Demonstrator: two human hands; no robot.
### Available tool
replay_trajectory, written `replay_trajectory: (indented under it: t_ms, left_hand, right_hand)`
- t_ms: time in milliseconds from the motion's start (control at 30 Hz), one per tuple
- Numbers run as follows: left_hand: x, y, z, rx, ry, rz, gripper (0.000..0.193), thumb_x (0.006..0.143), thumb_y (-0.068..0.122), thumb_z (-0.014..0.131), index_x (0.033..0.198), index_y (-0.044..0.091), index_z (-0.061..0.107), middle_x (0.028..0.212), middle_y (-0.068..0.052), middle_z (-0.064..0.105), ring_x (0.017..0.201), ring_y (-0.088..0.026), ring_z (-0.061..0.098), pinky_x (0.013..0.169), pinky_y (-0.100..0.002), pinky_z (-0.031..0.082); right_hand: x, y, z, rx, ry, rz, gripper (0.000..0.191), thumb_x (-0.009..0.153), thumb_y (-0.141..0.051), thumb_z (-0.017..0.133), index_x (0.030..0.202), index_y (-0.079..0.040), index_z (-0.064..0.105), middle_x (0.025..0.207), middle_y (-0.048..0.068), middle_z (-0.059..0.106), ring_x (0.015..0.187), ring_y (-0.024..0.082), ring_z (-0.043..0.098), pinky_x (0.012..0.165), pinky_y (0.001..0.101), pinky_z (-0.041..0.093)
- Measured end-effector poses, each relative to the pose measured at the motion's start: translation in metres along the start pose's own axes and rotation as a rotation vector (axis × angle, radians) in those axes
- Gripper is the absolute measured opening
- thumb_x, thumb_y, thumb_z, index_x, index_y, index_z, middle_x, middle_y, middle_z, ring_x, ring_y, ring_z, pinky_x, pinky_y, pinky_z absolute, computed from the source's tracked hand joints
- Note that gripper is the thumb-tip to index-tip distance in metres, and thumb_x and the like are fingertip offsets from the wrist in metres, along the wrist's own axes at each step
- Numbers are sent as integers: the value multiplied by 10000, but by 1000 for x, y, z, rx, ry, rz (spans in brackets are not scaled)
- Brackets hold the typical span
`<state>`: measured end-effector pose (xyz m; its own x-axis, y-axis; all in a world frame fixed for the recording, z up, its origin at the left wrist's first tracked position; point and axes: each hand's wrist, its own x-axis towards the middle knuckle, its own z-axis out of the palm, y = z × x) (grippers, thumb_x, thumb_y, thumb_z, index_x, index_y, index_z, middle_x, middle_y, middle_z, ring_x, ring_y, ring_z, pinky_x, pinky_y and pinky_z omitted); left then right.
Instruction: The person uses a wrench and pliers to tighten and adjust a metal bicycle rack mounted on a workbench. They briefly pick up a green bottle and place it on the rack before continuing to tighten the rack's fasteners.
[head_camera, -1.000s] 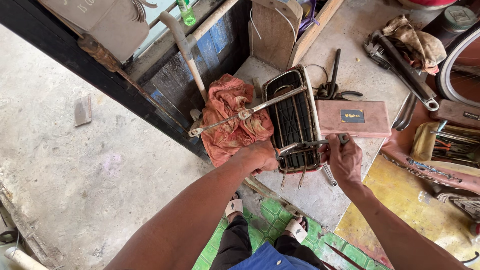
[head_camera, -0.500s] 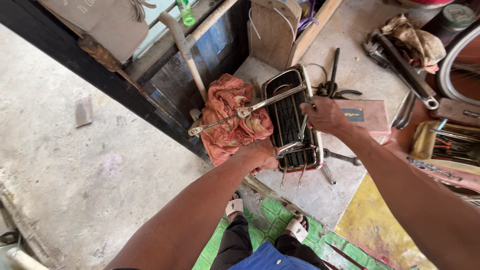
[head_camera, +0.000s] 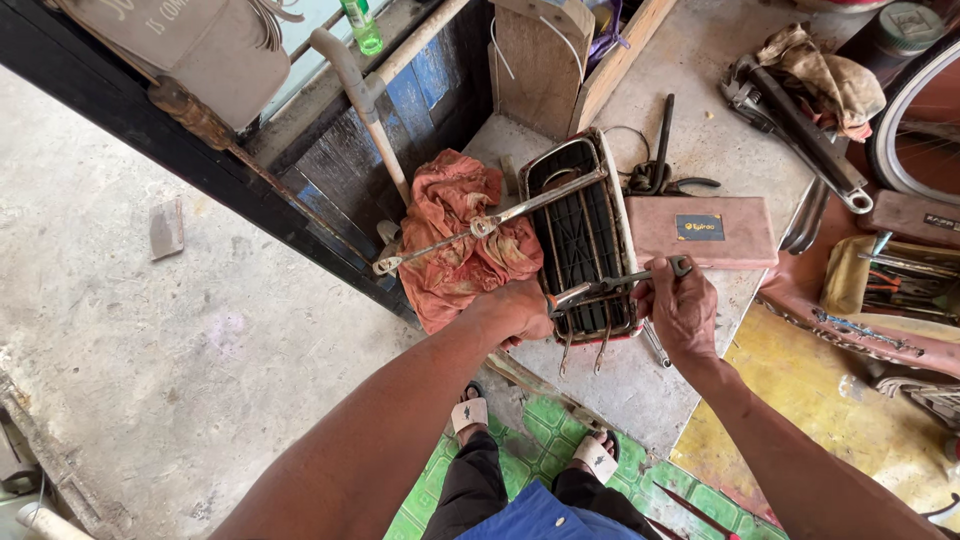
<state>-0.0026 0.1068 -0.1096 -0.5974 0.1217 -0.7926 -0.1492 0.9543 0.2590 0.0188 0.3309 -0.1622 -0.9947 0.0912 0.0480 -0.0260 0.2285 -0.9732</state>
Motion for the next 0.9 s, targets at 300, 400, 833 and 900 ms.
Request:
replay_trajectory:
  t_ms: [300,400,833,900]
  left_hand:
    - [4,0,1,46,-5,2,185,912,116,600,947,-45,683,749,-131,714,570,-203,676,511,-366,548]
    - [3,0,1,66,12,29,201,915,129,602,948,-48,692,752,-128,716,567,-202,673,509,-366,544]
    - [0,1,-2,13,-22,-14,234,936,139,600,1052,-60,643,780,-120,708,579,-199,657,521,-353,548]
    - [1,1,-3,11,-16,-10,225,932,140,601,1032,-54,655,776,-119,708,576,-198,655,519,-354,543]
  right_hand:
    - [-10,10,6,-124,59,9,374,1091,-352,464,931,-35,580,677,64,662,502,116,605,431,284,508]
    - [19,8,7,-345,-60,53,390,1083,-375,472,914,-42,584,709,95,661,558,157,614,491,323,517]
    - [117,-8,21,-624,-460,61,428,1076,-389,423,852,-63,583,640,96,636,500,187,618,429,377,533]
    - [93,0,4,-421,-365,4,421,1064,-363,409,842,-41,566,642,107,643,443,192,589,349,371,495]
